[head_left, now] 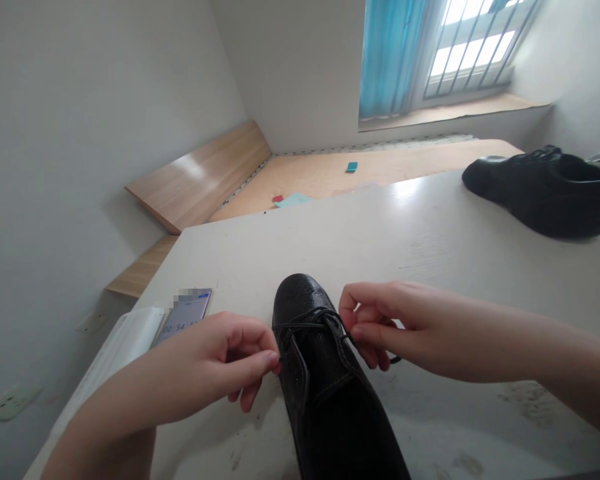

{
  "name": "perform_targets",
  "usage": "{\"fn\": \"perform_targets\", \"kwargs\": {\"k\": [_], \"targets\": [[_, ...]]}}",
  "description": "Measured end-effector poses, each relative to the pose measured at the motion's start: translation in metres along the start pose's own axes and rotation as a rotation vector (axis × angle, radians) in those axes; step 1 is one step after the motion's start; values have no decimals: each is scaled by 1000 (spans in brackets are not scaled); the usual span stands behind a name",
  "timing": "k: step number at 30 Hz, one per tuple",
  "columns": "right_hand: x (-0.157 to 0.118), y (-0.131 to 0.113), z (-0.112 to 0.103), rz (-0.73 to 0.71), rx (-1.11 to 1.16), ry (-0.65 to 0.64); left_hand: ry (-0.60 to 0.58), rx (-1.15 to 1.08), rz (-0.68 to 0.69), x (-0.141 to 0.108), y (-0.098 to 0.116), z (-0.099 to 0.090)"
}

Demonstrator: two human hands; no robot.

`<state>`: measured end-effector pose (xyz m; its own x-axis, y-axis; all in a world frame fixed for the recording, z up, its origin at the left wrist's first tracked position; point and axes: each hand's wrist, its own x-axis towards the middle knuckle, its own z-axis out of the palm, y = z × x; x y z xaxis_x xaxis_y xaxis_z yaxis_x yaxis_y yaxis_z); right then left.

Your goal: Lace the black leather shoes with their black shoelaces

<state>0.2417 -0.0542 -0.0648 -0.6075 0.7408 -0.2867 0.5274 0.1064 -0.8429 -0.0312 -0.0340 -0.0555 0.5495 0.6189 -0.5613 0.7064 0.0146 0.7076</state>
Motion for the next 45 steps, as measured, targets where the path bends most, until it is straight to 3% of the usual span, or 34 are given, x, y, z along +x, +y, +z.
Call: {"fn": "perform_targets", "kwargs": {"k": [6,13,25,40,45], "targets": [[0,2,0,2,-54,8,9,48,-50,-3,3,0],[6,2,-3,3,7,-72,24,47,-58,0,1,-1],[9,6,-2,-30,138,-74,38,23,-60,0,0,-1],[6,7,-5,-34,212,-185,25,33,-22,3,-1,8],[7,5,-3,-7,185,-148,19,115,12,5,3,8]]}}
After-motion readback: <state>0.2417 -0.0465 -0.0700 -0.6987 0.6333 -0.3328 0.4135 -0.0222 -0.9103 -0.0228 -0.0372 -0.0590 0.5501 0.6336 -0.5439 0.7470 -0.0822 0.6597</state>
